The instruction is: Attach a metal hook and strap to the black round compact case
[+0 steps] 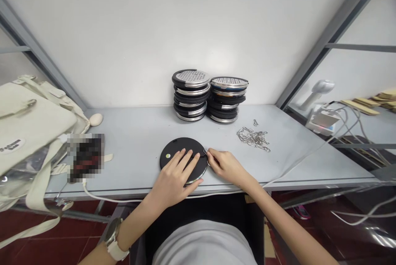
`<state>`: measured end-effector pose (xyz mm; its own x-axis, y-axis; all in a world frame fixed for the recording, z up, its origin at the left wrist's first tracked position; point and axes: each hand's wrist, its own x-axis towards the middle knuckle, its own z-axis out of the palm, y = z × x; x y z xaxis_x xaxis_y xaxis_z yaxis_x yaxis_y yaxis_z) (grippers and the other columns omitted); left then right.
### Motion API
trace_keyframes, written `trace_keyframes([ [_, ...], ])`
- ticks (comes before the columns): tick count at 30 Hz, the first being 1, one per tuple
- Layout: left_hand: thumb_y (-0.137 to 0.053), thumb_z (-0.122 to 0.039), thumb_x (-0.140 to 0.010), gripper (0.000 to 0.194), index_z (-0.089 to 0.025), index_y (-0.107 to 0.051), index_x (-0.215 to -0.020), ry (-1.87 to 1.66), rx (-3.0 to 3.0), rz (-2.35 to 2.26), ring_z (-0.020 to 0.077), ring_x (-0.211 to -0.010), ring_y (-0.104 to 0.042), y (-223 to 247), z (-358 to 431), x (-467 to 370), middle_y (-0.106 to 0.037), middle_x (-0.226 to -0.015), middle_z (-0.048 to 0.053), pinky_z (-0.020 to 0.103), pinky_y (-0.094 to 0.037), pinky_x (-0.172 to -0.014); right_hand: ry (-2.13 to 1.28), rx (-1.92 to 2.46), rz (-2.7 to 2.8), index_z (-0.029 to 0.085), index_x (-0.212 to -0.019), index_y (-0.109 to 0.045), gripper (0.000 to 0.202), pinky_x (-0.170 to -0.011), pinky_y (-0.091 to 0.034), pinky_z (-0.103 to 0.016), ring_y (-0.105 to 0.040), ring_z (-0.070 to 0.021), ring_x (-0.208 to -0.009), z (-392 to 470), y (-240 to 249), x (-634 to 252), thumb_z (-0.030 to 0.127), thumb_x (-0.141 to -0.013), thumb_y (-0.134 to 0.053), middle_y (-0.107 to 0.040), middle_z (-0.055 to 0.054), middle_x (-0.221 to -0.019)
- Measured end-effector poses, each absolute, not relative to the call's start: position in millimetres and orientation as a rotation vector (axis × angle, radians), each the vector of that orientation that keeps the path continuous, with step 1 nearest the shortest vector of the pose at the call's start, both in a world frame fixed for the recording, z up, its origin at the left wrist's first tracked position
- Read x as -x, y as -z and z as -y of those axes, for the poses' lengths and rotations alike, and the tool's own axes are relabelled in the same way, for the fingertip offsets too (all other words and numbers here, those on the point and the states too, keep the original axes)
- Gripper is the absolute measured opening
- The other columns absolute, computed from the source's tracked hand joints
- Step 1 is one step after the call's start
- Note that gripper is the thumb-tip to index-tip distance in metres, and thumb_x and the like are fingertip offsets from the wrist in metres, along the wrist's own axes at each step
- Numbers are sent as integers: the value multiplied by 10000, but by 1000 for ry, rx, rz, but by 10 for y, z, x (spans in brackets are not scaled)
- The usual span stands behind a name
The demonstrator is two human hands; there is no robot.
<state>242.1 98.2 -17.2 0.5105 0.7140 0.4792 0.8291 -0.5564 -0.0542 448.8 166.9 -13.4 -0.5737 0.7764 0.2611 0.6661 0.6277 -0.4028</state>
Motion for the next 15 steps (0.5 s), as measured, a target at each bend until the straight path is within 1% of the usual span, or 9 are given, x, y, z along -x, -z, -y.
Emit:
trace_keyframes([
  [5,-488,-462,-904,617,-144,-375,-1420,598,2482,1296,323,-1307,-399,168,-982,-2423,-465,-1393,139,455,-386,-1057,-380,1138,2428,203,-734,-444,264,-514,-255,-230,-365,-106,-446,-1659,118,-4485,255,-963,-323,-441,35,-545],
  [11,-489,-458,-902,617,-159,-362,-1427,610,2484,1302,322,-1311,-395,164,-981,-2422,-463,-1397,130,463,-392,-1052,-414,1167,2409,205,-718,-449,271,-516,-265,-226,-364,-105,-452,-1647,99,-4476,255,-957,-332,-447,32,-547],
  [15,-492,-451,-901,611,-154,-373,-1422,613,2480,1308,320,-1313,-392,162,-977,-2425,-459,-1400,128,459,-388,-1058,-457,1178,2381,213,-707,-423,274,-509,-262,-222,-354,-106,-453,-1641,96,-4471,275,-958,-333,-414,44,-538],
])
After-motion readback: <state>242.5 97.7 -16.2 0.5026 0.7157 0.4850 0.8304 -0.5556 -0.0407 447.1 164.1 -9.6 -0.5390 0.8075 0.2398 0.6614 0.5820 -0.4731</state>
